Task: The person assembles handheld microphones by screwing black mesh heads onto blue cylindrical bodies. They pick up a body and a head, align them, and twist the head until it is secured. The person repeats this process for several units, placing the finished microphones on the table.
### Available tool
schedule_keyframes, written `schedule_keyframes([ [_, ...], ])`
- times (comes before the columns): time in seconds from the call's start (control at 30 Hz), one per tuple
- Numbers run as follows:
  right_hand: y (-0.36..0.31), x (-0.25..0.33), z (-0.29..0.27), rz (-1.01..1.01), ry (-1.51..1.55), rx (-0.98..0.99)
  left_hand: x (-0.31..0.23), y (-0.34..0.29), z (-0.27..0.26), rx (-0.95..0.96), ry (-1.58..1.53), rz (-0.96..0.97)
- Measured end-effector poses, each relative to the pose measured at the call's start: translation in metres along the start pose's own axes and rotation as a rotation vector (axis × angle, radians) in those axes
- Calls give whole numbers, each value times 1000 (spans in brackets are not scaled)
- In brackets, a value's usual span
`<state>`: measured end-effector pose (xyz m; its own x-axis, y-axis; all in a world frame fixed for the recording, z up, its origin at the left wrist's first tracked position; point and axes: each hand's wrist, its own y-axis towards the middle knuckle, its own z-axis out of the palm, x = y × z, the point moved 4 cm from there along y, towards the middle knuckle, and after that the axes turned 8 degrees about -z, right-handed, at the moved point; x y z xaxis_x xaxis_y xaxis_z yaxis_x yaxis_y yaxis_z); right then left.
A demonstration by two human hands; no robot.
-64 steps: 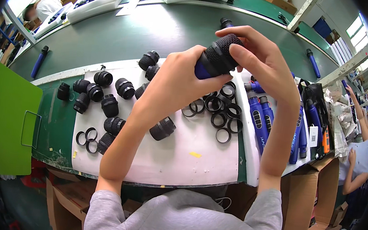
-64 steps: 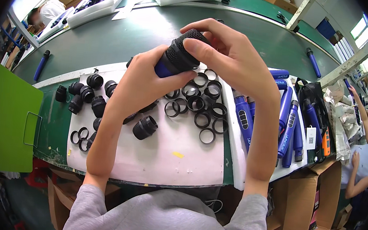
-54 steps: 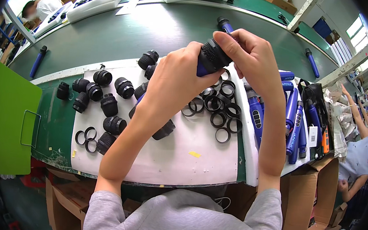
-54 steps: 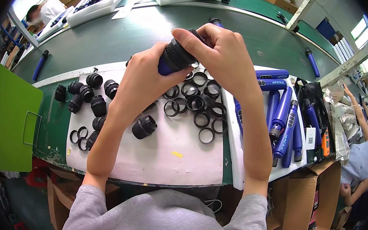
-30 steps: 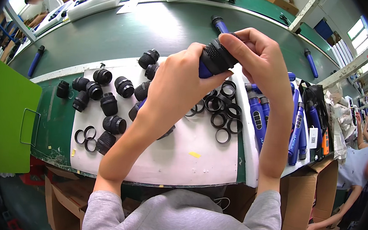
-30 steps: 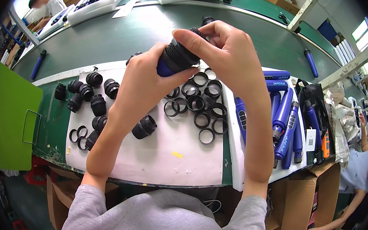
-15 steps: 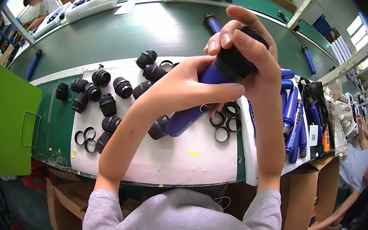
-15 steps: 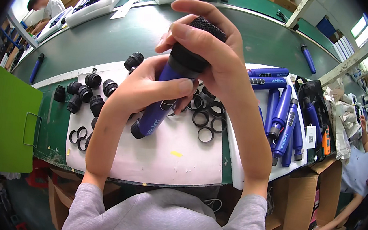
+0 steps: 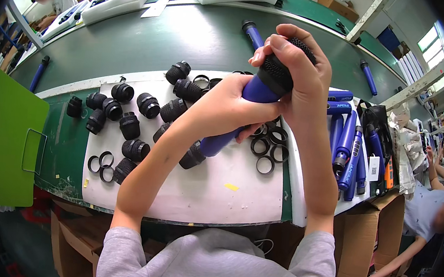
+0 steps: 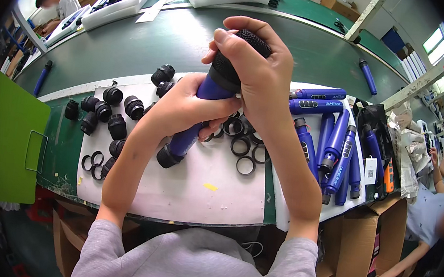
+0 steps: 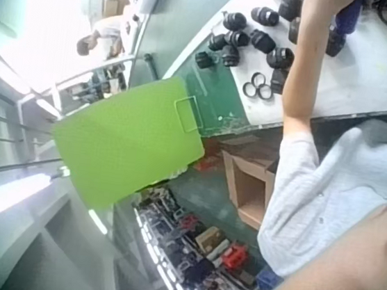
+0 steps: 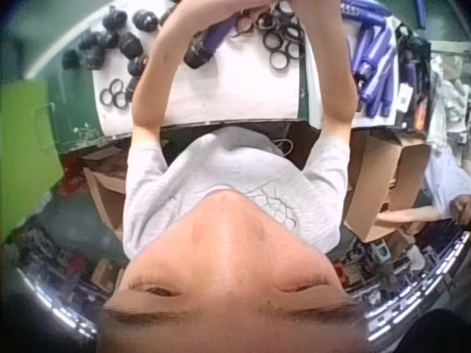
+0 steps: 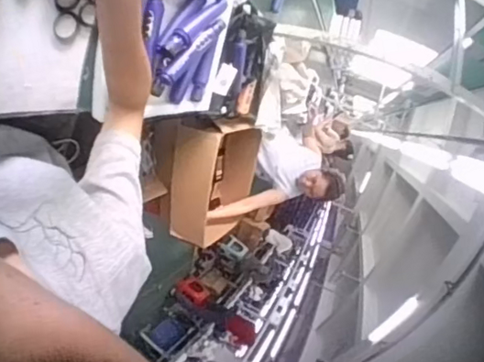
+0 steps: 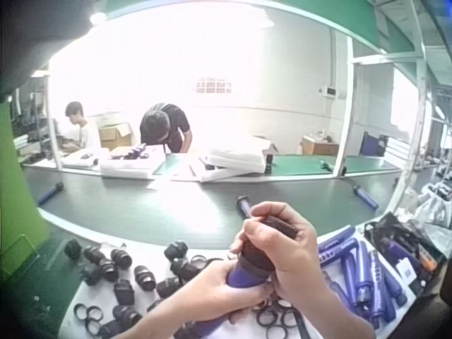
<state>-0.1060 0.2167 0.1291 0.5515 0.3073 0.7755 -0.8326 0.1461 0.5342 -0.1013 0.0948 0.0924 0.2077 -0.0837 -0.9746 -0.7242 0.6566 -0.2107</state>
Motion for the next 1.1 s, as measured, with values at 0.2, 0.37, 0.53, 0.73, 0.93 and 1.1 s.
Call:
schedule_keyframes([
  [0.2,-4,3,3,-24,-58,-67,-4,-3,3,-238,191,181],
  [0.37,-1,4,3,-57,-52,14,-3,-2,3,-302,254,244],
  [0.53,3,10,1,-9,109,191,-12,-6,6,71,83,106],
  [0.73,-4,12,11,-12,-85,116,-5,-1,4,-344,189,508],
  [0.93,-1,14,7,-14,-66,240,-6,-5,3,-224,117,291],
  [1.1,0,10,4,-31,-27,282,-5,-4,2,-142,128,252],
])
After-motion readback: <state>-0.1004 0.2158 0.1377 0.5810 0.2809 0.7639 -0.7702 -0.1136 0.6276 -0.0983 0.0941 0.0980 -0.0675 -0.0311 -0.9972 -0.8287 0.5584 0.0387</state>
